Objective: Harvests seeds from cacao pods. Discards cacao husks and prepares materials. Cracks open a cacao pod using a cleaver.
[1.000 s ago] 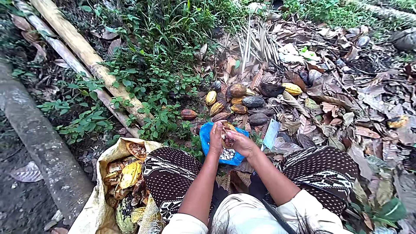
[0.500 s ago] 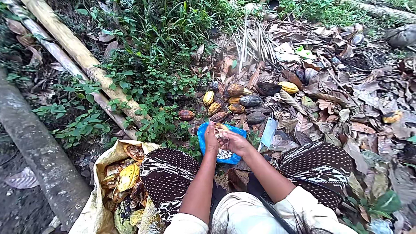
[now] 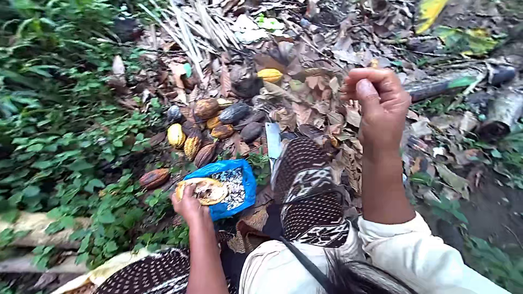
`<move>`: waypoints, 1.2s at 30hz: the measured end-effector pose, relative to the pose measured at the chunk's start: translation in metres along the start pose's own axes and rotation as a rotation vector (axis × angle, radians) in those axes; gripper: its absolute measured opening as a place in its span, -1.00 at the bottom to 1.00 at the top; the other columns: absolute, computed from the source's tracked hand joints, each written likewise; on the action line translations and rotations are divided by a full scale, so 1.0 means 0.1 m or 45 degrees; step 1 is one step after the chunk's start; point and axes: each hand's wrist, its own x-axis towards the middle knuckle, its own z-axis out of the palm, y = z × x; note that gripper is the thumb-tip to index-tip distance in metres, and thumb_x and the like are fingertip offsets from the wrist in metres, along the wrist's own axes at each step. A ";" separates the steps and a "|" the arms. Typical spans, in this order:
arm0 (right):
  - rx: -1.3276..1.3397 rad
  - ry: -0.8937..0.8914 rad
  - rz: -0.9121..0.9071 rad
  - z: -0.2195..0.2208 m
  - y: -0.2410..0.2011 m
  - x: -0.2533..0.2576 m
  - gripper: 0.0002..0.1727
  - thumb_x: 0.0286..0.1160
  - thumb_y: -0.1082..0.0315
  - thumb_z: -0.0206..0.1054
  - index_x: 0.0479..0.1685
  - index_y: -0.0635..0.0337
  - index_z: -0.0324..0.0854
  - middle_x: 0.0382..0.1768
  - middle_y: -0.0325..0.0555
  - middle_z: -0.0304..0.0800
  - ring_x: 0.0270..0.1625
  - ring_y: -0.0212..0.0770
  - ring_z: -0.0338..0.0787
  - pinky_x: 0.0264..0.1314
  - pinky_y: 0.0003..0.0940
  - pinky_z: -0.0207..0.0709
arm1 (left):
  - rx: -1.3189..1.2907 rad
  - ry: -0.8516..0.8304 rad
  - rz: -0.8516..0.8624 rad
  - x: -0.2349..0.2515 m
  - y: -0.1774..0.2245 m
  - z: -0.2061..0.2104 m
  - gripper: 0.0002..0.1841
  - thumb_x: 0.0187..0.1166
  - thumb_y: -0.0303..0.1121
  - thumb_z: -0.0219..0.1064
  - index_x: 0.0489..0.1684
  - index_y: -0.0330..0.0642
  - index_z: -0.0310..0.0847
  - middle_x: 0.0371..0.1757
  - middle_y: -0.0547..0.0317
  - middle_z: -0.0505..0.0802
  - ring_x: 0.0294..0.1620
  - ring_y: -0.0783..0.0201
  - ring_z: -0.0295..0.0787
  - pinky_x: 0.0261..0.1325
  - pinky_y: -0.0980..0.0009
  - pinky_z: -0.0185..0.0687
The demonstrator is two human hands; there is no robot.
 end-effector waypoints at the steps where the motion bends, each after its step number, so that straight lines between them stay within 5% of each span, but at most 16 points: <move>1: -0.078 0.108 0.103 -0.19 0.23 -0.01 -0.71 0.78 0.44 0.05 0.22 0.37 0.61 0.04 -0.11 0.81 0.00 -0.30 0.85 0.13 -0.29 0.79 | 0.038 -0.007 0.025 -0.01 0.00 -0.01 -0.41 0.47 -0.68 0.26 0.56 -0.40 0.22 0.10 -0.19 0.68 -0.06 0.11 0.76 -0.04 0.16 0.79; 3: -0.291 0.152 0.443 -0.47 0.81 -0.18 -0.66 0.79 0.39 0.06 0.32 0.42 0.56 0.01 0.05 0.79 -0.04 -0.22 0.84 0.10 -0.25 0.77 | 0.086 -0.012 0.059 0.01 -0.02 -0.07 -0.44 0.47 -0.67 0.23 0.51 -0.42 0.23 0.03 -0.13 0.68 -0.11 0.18 0.76 -0.08 0.22 0.79; 6: -0.520 -0.139 0.973 -0.63 1.73 -0.72 -0.64 0.75 0.40 0.14 0.36 0.46 0.58 0.20 0.34 0.77 0.21 0.13 0.81 0.37 0.07 0.63 | 0.132 -0.001 0.050 -0.02 -0.01 -0.14 -0.52 0.49 -0.63 0.18 0.44 -0.40 0.28 -0.03 -0.06 0.68 -0.14 0.23 0.74 -0.08 0.24 0.77; 10: -0.377 -0.646 1.394 -0.40 2.28 -1.44 -0.71 0.71 0.54 0.16 0.25 0.41 0.69 0.19 0.33 0.77 0.14 0.17 0.82 0.32 0.10 0.65 | 0.134 -0.018 0.028 -0.03 -0.06 -0.21 -0.71 0.60 -0.55 0.07 0.25 -0.31 0.35 -0.15 0.08 0.69 -0.22 0.30 0.74 -0.13 0.28 0.76; 16: -0.331 -0.814 1.441 0.14 2.79 -1.93 -0.68 0.66 0.60 0.15 0.25 0.35 0.71 0.25 0.23 0.80 0.22 0.11 0.84 0.43 0.06 0.62 | 0.160 -0.011 -0.020 0.03 -0.16 -0.32 -0.79 0.62 -0.53 0.04 0.14 -0.23 0.38 -0.19 0.13 0.71 -0.24 0.31 0.76 -0.14 0.28 0.78; 19: -0.508 -0.664 1.423 0.27 2.90 -1.96 -0.59 0.65 0.60 0.13 0.43 0.32 0.62 0.37 0.28 0.73 0.45 0.24 0.70 0.58 0.20 0.46 | 0.186 0.044 -0.039 0.05 -0.17 -0.35 -0.79 0.62 -0.54 0.06 0.14 -0.23 0.37 -0.18 0.12 0.71 -0.23 0.31 0.75 -0.15 0.28 0.78; 23: -0.580 -0.341 1.437 0.30 2.93 -1.98 -0.54 0.62 0.64 0.17 0.50 0.35 0.54 0.42 0.27 0.69 0.41 0.19 0.74 0.53 0.09 0.53 | 0.194 0.097 -0.061 0.07 -0.17 -0.32 -0.76 0.61 -0.56 0.07 0.19 -0.24 0.37 -0.15 0.08 0.70 -0.19 0.28 0.75 -0.13 0.26 0.77; 26: -0.526 -0.202 1.477 0.23 2.94 -2.04 -0.56 0.65 0.64 0.10 0.46 0.32 0.59 0.38 0.30 0.68 0.18 0.13 0.85 0.36 0.03 0.66 | 0.243 0.101 -0.069 0.08 -0.19 -0.27 -0.65 0.52 -0.62 0.10 0.27 -0.28 0.35 -0.12 0.04 0.69 -0.20 0.26 0.75 -0.14 0.26 0.77; 30: -0.337 0.177 1.509 0.09 2.76 -2.00 -0.65 0.78 0.54 0.01 0.38 0.36 0.57 0.16 0.23 0.74 -0.37 -0.13 0.83 -0.24 -0.18 0.77 | 0.235 0.040 -0.045 0.07 -0.17 -0.22 -0.55 0.41 -0.70 0.15 0.32 -0.30 0.32 -0.12 0.04 0.72 -0.21 0.25 0.79 -0.17 0.26 0.82; 36: -0.103 0.434 1.325 -0.07 2.41 -1.53 -0.62 0.85 0.39 0.01 0.45 0.44 0.44 -0.17 0.07 0.76 -0.43 -0.26 0.77 -0.32 -0.32 0.73 | 0.156 0.014 0.055 -0.05 0.01 -0.08 -0.47 0.31 -0.76 0.18 0.36 -0.34 0.30 -0.07 0.00 0.71 -0.19 0.24 0.78 -0.17 0.24 0.81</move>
